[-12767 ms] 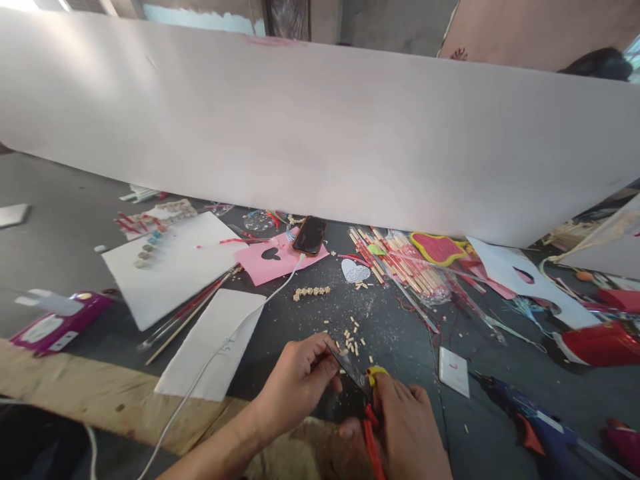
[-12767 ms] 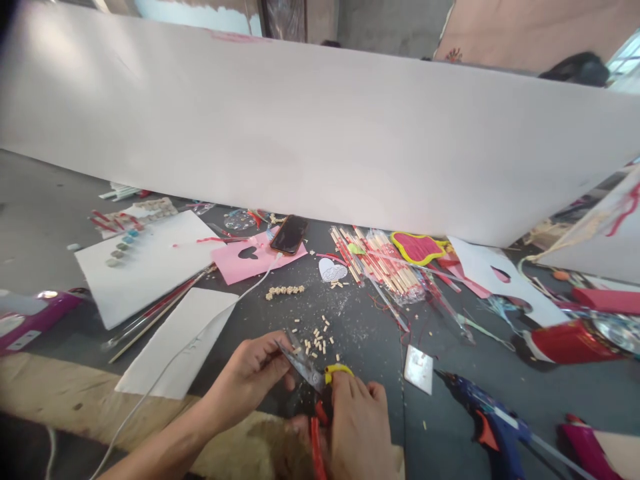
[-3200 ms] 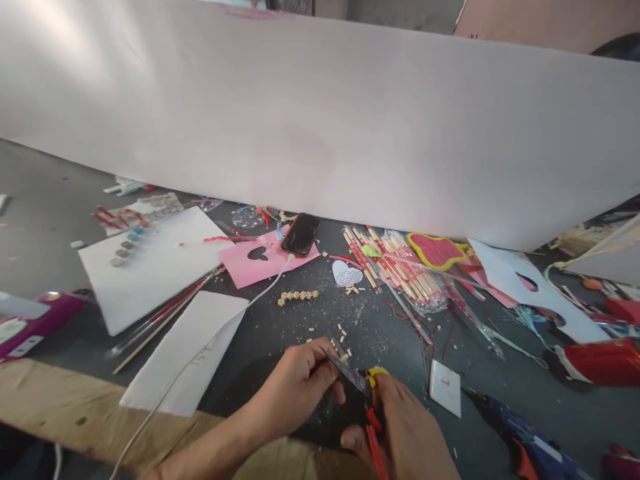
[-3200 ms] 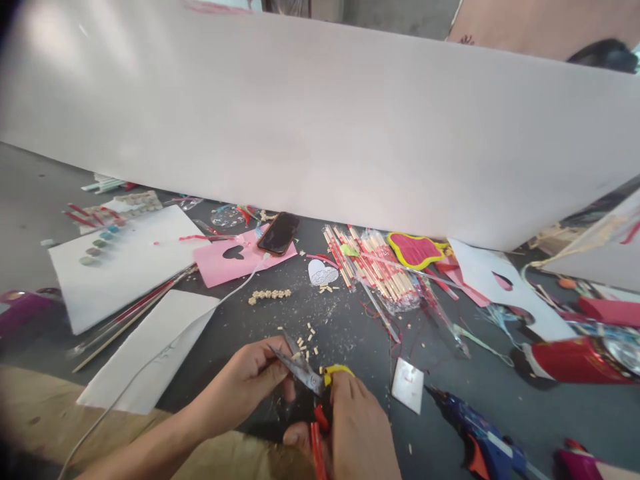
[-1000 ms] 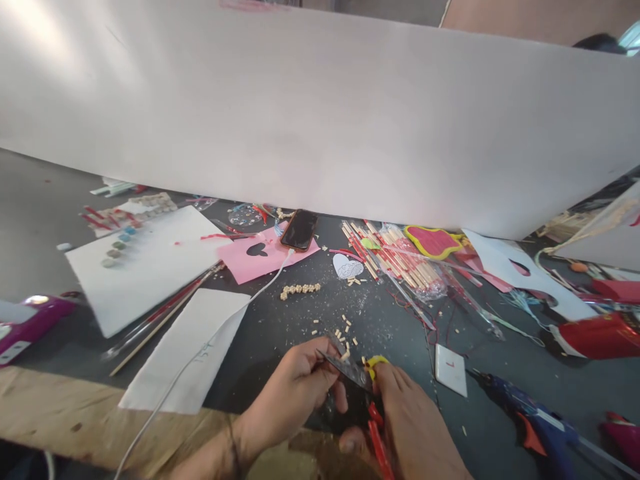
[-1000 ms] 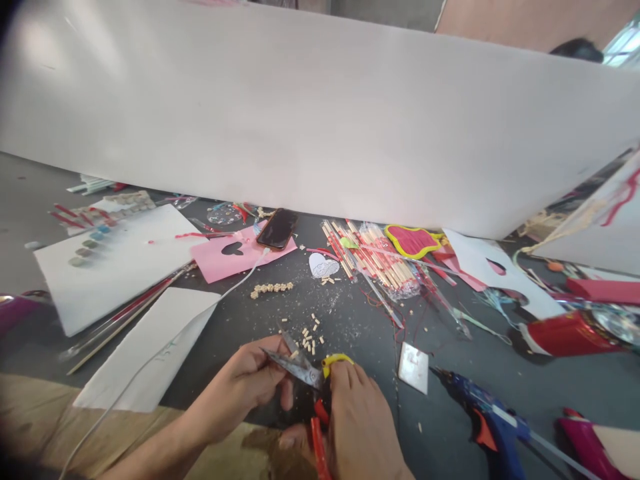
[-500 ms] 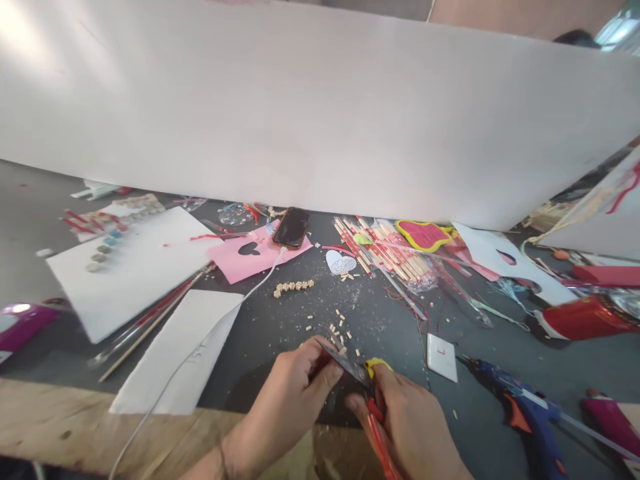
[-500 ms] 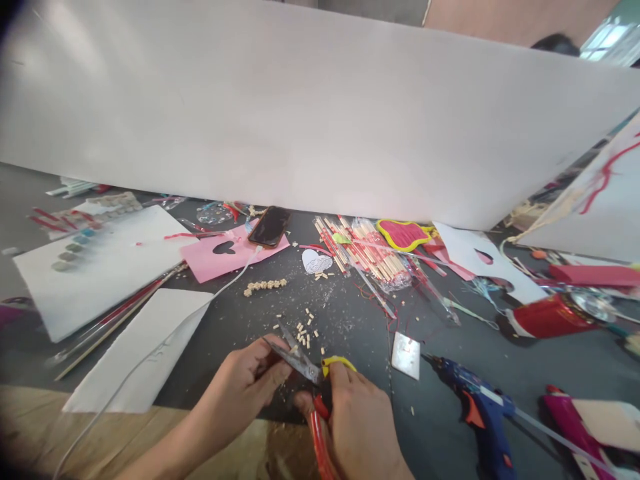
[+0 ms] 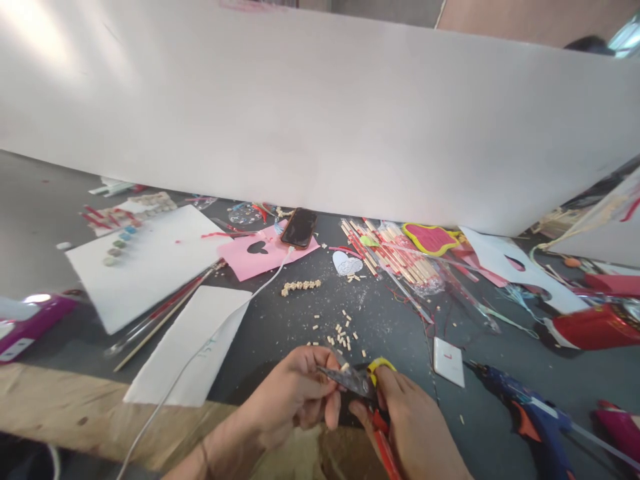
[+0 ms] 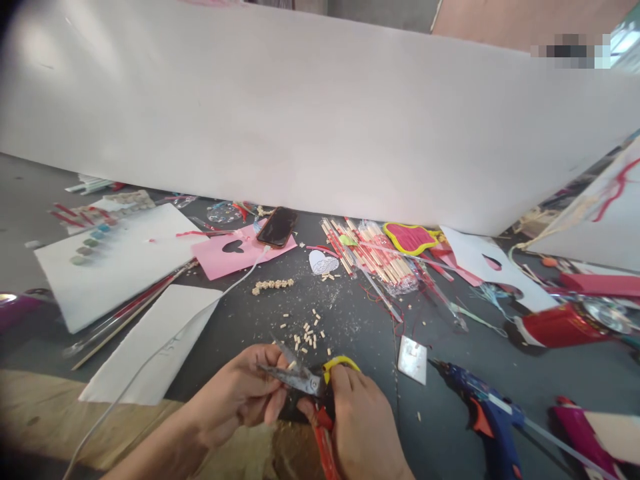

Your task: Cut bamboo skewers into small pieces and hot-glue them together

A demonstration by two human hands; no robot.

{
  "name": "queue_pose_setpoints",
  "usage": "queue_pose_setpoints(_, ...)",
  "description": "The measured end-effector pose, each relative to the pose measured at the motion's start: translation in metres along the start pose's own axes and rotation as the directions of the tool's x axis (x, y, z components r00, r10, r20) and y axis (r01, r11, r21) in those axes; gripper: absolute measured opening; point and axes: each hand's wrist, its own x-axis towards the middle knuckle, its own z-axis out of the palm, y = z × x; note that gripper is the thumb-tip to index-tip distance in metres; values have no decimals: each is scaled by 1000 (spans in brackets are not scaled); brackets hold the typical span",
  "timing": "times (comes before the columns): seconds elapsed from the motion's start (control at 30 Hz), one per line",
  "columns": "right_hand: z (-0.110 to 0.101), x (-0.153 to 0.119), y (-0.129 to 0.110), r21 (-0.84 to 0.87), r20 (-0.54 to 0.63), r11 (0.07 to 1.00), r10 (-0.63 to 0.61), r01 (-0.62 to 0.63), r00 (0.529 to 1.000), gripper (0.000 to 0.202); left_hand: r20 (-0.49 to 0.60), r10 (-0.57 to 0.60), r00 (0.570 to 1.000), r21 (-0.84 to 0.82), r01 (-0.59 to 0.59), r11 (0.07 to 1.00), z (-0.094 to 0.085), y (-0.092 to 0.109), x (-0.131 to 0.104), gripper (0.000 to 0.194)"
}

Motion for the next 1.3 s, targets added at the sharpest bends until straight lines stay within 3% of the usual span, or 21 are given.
queue_pose_setpoints(0.1, -1, 1, -2, 15, 9, 1000, 16, -16, 1000, 14, -17, 44, 999, 46, -44, 998, -1, 0, -1, 21)
queue_pose_setpoints(0.2, 0, 0, -5, 71, 53, 996, 45, -49, 998, 14, -82, 229, 970, 325, -191, 926, 3, 5, -7, 18)
queue_pose_setpoints(0.27, 4, -2, -7, 125, 80, 990, 56, -66, 995, 16, -116, 381, 917, 594, -243, 767, 7, 7, -12, 17)
queue_pose_setpoints(0.33, 8, -3, -8, 171, 101, 981, 73, -90, 992, 16, -132, 530, 837, 806, -221, 550, 10, 8, -15, 17)
queue_pose_setpoints(0.4, 9, -3, -9, 179, 111, 977, 97, -116, 989, 13, -122, 622, 773, 895, -185, 406, 11, 6, -17, 18)
queue_pose_setpoints(0.43, 9, -2, -9, 163, 105, 979, 105, -121, 989, 11, -122, 636, 762, 906, -177, 386, 11, 5, -16, 18)
queue_pose_setpoints(0.7, -6, 1, -3, -25, 10, 999, 24, -24, 1000, 8, -122, 460, 879, 680, -264, 684, 12, 5, -11, 21)
queue_pose_setpoints(0.87, -9, 1, -3, 35, 19, 999, 38, -38, 999, 17, -87, 389, 917, 565, -276, 778, 13, 10, -10, 23)
queue_pose_setpoints(1.03, -16, 3, -5, 93, 88, 995, 12, -20, 996, 31, -65, 238, 969, 287, -210, 935, 10, 9, -6, 20)
queue_pose_setpoints(1.17, -16, 1, -4, 73, 80, 997, 2, -8, 997, 29, -74, 151, 986, 184, -135, 974, 8, 4, -4, 22)
queue_pose_setpoints(1.3, -10, -2, -3, 57, 67, 998, 12, -16, 998, 28, -74, 154, 985, 262, -130, 956, 9, 7, -6, 11)
